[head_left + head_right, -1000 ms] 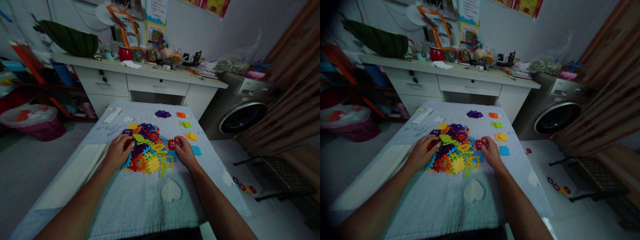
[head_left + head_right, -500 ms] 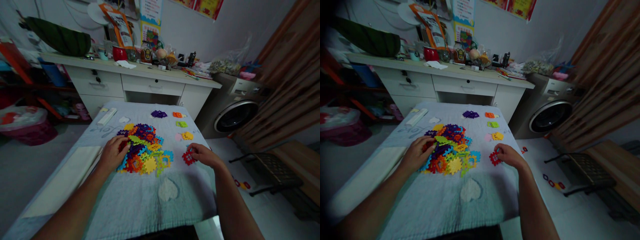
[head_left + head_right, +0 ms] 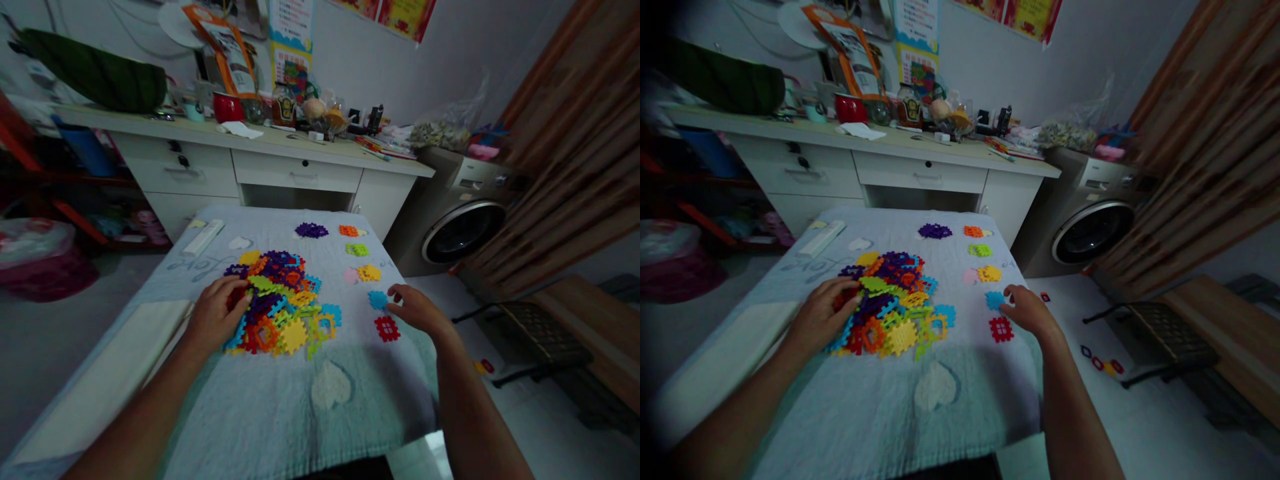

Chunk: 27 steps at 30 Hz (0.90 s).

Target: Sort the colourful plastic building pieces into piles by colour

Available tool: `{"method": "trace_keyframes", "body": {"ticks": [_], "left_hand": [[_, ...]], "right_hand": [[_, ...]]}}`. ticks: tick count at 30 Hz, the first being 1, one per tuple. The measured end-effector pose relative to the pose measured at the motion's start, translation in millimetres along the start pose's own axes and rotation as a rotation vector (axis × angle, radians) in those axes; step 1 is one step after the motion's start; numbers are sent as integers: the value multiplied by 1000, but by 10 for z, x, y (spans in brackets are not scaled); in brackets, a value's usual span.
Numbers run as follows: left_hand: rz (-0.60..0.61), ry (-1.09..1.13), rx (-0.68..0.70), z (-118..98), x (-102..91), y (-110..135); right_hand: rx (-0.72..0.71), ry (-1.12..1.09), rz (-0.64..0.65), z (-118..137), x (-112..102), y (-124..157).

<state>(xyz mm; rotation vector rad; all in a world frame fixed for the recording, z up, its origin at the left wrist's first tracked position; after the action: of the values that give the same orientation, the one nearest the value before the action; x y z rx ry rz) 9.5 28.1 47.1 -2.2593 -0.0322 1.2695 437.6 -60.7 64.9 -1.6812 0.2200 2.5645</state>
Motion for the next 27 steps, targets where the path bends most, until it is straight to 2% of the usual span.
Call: {"method": "trace_keyframes", "body": {"ticks": [3,11,16,21,27], "left_hand": [[-2,-2,-3,12,-5,0],[-25,28,-15,31,-45,1],[-25,37,-22,31,-49,-12],[-27,46,-42,72,-43,-21],[-12,43,-51,94,-4,-27]], "right_hand": [[-22,60,-15,61,-3,-278],[7,149,-151,131,14,-1005],[39,171,-159,217,19,-1375],[105,166,-159,252,70,-1627],[184,138,-190,279,92,-1779]]}}
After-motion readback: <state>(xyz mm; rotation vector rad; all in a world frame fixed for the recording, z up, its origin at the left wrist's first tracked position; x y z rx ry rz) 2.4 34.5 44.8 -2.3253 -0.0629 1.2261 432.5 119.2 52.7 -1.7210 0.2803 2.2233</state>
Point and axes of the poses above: each hand's wrist, its own y-axis away from the middle knuckle, its own x-axis out of the palm, z = x × y, the point moved 8 cm from there along -y, towards the middle knuckle, and after that the axes turned 7 degrees about -y, right-handed, at the moved point
